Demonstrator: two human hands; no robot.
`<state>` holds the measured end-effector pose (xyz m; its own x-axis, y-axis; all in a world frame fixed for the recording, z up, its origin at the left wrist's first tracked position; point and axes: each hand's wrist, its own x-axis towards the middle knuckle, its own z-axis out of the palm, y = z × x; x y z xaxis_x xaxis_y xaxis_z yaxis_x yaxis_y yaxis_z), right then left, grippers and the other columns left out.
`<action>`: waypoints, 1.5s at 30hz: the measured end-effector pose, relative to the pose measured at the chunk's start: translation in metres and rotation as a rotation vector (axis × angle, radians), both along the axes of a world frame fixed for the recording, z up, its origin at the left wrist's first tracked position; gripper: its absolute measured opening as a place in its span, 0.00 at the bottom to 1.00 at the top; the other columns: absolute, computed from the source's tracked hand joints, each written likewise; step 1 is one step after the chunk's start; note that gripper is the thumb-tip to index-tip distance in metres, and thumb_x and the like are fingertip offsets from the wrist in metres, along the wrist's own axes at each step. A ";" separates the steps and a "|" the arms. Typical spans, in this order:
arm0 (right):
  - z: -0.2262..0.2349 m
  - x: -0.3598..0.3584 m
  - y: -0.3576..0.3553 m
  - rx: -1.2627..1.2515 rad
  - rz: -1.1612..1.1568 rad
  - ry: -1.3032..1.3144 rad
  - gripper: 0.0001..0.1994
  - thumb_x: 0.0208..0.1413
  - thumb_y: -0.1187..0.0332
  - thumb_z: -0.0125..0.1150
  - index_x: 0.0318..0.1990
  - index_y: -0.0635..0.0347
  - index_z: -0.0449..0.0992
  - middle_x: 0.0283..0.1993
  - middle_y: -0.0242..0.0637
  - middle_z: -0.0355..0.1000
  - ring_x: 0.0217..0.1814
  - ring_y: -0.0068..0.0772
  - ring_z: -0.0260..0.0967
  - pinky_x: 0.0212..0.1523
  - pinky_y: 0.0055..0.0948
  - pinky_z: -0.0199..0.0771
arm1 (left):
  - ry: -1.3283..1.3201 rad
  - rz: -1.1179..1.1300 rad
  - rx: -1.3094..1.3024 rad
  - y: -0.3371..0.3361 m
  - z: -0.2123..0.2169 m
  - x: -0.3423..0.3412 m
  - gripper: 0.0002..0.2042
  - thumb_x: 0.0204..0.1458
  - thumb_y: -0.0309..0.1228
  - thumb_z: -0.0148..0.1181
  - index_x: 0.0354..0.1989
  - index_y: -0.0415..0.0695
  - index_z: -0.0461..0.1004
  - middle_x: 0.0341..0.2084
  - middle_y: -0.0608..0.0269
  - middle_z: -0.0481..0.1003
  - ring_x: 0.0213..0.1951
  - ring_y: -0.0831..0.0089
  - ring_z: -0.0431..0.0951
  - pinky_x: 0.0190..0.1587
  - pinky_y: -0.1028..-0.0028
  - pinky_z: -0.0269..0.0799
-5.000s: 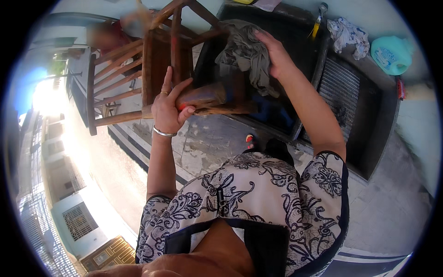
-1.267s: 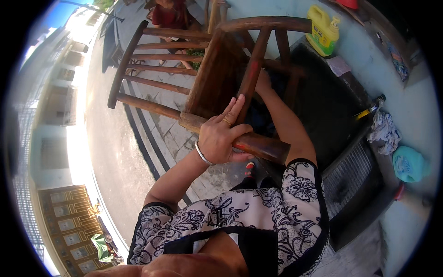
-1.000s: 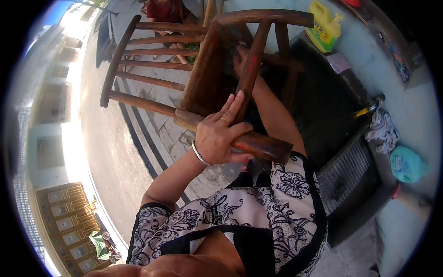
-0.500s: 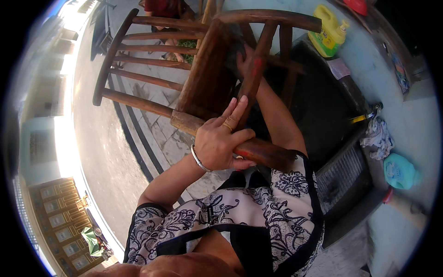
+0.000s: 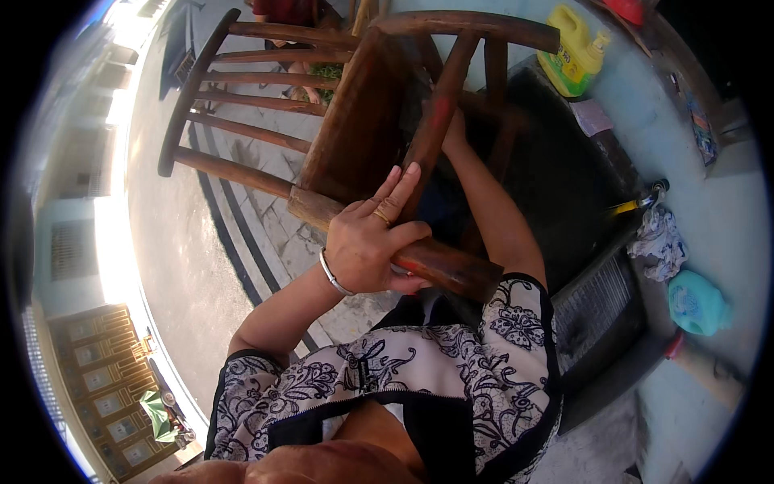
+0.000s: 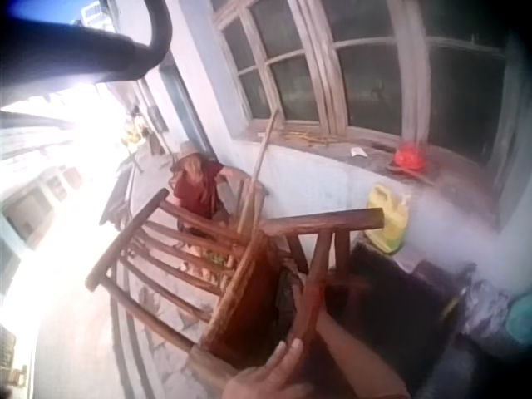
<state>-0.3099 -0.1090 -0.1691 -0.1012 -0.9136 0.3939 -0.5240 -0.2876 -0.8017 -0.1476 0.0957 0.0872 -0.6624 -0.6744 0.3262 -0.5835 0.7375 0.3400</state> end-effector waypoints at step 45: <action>0.067 0.035 0.171 0.433 0.715 -0.518 0.17 0.56 0.62 0.56 0.52 0.54 0.72 0.55 0.43 0.65 0.51 0.41 0.69 0.51 0.33 0.70 | -0.044 -0.084 -0.032 -0.004 -0.015 -0.003 0.27 0.32 0.62 0.62 0.31 0.53 0.80 0.62 0.43 0.60 0.58 0.49 0.68 0.46 0.65 0.74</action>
<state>-0.2753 0.0619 -0.1019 0.4661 -0.8817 0.0734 0.1056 -0.0269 -0.9940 -0.1506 0.0918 0.0720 -0.7302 -0.6056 0.3163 -0.5330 0.7945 0.2909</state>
